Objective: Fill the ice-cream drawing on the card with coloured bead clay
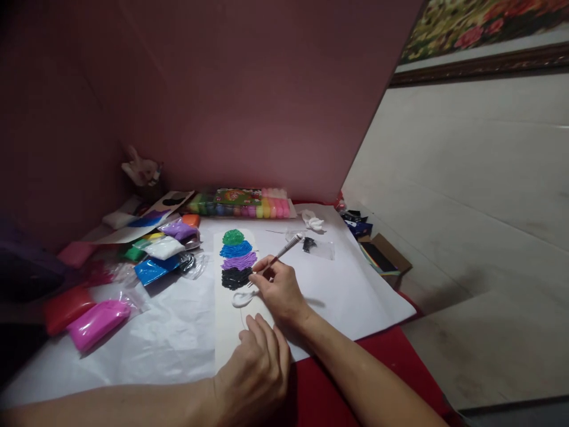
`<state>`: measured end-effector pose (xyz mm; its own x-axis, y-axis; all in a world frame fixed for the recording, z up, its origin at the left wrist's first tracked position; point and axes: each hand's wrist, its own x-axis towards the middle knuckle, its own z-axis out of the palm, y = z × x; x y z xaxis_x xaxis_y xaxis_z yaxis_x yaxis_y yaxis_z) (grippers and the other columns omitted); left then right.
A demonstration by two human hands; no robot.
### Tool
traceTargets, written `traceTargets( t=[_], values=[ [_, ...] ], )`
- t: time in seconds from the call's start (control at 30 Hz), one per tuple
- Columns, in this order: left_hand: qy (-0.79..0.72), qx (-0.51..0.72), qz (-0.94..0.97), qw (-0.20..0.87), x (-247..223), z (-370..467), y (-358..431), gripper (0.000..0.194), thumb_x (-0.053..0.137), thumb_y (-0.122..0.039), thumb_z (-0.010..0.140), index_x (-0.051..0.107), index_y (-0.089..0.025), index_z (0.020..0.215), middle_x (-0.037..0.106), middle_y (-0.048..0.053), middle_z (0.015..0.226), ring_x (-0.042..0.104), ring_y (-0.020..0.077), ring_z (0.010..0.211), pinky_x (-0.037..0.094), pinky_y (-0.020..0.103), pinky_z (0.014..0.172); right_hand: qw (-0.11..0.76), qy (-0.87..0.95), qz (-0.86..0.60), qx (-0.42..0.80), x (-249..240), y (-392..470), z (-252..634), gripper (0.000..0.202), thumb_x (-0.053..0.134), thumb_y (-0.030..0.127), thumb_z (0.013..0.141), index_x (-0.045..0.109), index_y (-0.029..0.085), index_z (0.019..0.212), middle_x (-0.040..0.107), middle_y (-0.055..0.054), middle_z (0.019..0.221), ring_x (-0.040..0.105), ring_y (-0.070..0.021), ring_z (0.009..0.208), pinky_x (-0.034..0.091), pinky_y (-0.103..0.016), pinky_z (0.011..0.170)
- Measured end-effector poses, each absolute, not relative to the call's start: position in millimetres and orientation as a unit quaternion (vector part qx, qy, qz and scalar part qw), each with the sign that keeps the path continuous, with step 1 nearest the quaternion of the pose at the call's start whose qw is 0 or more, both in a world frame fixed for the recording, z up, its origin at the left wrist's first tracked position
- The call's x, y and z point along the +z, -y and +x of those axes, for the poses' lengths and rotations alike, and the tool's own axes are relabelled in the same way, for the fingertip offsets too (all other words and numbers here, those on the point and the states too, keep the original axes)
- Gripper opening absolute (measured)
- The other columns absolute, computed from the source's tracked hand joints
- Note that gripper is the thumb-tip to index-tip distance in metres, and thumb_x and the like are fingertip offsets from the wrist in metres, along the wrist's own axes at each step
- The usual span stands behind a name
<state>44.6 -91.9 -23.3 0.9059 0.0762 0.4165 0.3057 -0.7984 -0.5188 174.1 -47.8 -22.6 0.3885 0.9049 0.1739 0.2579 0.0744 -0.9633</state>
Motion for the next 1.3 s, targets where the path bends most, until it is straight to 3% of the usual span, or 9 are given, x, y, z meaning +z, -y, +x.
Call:
traceTargets(
  t=[0.27,0.63,1.3],
  values=[
    [0.108,-0.215,-0.922,0.305,-25.4,44.9,92.6,0.037,0.040,-0.017,0.084,0.070,0.002,0.091,0.071,0.029,0.087,0.071,0.0383,0.081,0.051,0.040,0.052,0.537,0.474,-0.614,0.332,-25.3,47.5,162.6,0.008,0.066,0.023,0.071,0.060,0.017,0.071,0.056,0.002,0.062,0.051,-0.0127,0.059,0.042,-0.026,0.058],
    [0.107,-0.197,-0.925,0.306,-26.7,44.2,92.4,0.039,0.038,-0.017,0.085,0.069,0.005,0.096,0.070,0.030,0.089,0.071,0.0383,0.083,0.051,0.040,0.053,0.490,0.500,-0.621,0.351,-22.2,43.4,168.6,0.002,0.063,0.018,0.070,0.062,0.016,0.069,0.057,0.003,0.063,0.051,-0.0120,0.061,0.041,-0.025,0.060],
    [0.101,-0.192,-0.928,0.303,-24.0,44.3,91.0,0.037,0.040,-0.020,0.085,0.069,0.002,0.095,0.071,0.030,0.087,0.071,0.0405,0.077,0.051,0.040,0.049,0.507,0.487,-0.631,0.328,-19.4,32.4,179.2,0.004,0.061,0.018,0.065,0.059,0.016,0.068,0.058,0.000,0.065,0.053,-0.0146,0.063,0.044,-0.029,0.061]
  ],
)
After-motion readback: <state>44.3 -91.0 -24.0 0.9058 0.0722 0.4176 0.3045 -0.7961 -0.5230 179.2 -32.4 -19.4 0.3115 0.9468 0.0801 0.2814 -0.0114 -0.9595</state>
